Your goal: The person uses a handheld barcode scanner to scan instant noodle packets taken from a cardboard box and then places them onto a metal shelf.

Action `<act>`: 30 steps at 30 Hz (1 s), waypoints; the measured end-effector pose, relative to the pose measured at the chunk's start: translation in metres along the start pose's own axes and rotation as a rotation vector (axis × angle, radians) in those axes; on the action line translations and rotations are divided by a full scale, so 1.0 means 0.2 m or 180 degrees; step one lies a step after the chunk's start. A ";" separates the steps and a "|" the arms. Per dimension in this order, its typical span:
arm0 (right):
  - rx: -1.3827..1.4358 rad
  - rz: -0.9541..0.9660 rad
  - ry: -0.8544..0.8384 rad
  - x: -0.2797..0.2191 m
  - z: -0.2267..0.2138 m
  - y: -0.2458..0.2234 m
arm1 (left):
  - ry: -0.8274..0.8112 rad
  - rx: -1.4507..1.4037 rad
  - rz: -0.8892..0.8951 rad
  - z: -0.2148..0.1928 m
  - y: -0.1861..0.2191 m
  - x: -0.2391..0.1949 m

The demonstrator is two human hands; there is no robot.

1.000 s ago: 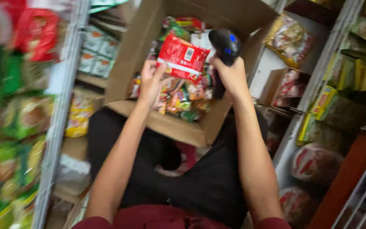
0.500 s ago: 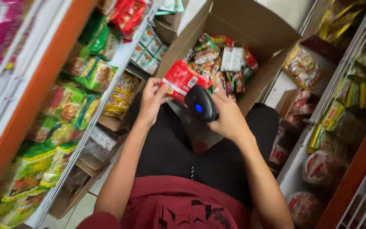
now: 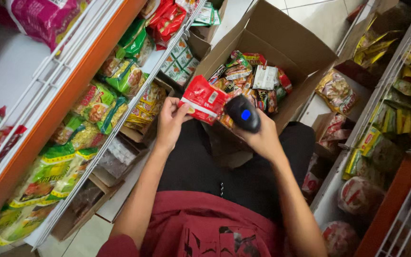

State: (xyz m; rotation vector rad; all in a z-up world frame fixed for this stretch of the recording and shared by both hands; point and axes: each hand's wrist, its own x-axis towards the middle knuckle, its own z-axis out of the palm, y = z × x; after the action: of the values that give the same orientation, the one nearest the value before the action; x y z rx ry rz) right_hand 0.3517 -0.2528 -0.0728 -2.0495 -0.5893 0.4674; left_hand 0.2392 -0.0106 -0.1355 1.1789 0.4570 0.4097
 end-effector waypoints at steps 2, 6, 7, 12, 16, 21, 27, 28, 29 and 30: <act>0.1116 0.0516 0.0102 0.02 0.05 -0.01 | 0.0220 0.0956 0.0384 0.08 0.07 -0.07; 0.3281 0.1112 -0.0051 0.02 0.24 -0.15 | 0.0448 0.1962 0.1245 0.24 0.21 -0.26; 0.3559 0.1235 -0.0099 0.02 0.27 -0.18 | 0.0441 0.2058 0.1342 0.27 0.24 -0.29; 0.3617 0.0346 0.0041 -0.04 0.47 -0.29 | 0.0483 0.2759 0.1800 0.30 0.30 -0.47; 0.3562 0.0040 -0.0132 -0.10 0.55 -0.38 | 0.0437 0.2861 0.2036 0.24 0.43 -0.62; 0.3691 0.0428 -0.0723 -0.14 0.59 -0.46 | 0.1024 0.2515 0.2128 -0.01 0.62 -0.85; 0.4022 0.0432 -0.2025 -0.26 0.80 -0.71 | 0.1069 0.0618 0.0468 -0.49 0.82 -1.12; 0.4035 0.0547 -0.2233 -0.27 0.84 -0.75 | 0.1063 0.0251 0.0437 -0.53 0.85 -1.20; 0.3981 0.0607 -0.2356 -0.29 0.89 -0.79 | 0.1042 -0.0116 0.0401 -0.55 0.88 -1.28; 0.3924 0.0666 -0.2477 -0.30 0.94 -0.83 | 0.1012 -0.0482 0.0373 -0.56 0.91 -1.36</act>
State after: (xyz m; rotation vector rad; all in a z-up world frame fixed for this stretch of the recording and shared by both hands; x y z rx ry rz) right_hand 0.1641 -0.0838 -0.0196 -0.6964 -0.3441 1.3664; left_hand -0.0612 -0.0070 0.0347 0.9990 0.6218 0.7267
